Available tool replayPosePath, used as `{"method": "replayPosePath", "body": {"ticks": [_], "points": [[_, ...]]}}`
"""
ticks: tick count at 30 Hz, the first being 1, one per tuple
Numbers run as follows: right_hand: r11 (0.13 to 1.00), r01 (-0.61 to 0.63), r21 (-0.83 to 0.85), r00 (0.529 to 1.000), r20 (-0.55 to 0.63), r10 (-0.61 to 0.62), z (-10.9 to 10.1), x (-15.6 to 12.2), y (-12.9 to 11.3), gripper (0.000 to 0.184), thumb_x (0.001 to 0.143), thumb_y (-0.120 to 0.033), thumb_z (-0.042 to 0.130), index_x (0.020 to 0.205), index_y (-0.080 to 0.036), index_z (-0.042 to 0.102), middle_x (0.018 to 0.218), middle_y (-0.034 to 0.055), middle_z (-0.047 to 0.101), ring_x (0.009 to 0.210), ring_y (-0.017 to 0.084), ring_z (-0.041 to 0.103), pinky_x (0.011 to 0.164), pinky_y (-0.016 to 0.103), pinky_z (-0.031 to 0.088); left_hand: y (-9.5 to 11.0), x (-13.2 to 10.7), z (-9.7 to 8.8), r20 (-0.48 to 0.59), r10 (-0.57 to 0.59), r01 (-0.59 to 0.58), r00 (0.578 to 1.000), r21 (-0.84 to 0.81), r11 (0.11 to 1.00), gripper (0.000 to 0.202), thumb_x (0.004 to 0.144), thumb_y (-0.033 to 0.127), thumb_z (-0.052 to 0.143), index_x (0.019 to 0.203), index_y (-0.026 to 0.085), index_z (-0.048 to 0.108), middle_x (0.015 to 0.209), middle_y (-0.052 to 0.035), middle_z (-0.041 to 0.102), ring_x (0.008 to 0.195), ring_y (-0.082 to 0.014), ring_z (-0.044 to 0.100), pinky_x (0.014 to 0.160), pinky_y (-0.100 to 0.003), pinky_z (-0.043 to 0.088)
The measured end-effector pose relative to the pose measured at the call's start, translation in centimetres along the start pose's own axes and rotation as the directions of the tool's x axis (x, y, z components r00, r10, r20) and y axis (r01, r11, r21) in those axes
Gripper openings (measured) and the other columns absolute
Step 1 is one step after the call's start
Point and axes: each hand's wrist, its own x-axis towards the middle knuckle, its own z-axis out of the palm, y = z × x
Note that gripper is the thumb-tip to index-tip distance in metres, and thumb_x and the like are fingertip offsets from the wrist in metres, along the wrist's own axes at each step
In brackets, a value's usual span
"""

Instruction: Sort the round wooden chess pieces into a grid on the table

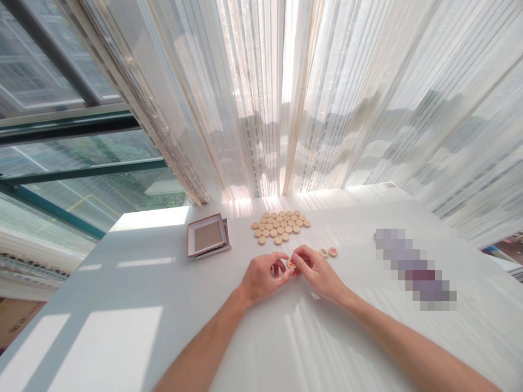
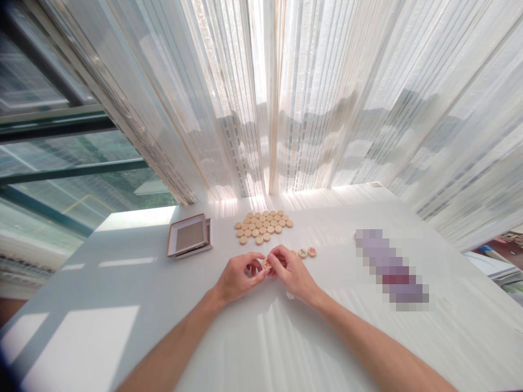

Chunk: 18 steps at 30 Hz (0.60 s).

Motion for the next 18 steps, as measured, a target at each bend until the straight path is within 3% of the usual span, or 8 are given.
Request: {"method": "replayPosePath", "body": {"ticks": [18], "points": [[1.0, -0.005, -0.028, 1.0, 0.005, 0.005, -0.08, 0.04, 0.17, 0.025, 0.096, -0.045, 0.054, 0.09, -0.021, 0.058, 0.076, 0.0004, 0.067, 0.074, 0.02, 0.069, 0.07, 0.033, 0.056, 0.02, -0.01, -0.08, 0.001, -0.008, 0.008, 1.0, -0.007, 1.0, 0.027, 0.082, 0.025, 0.068, 0.108, 0.024, 0.065, 0.076, 0.0033, 0.072, 0.063, -0.0114, 0.061, 0.067, -0.024, 0.053]]}}
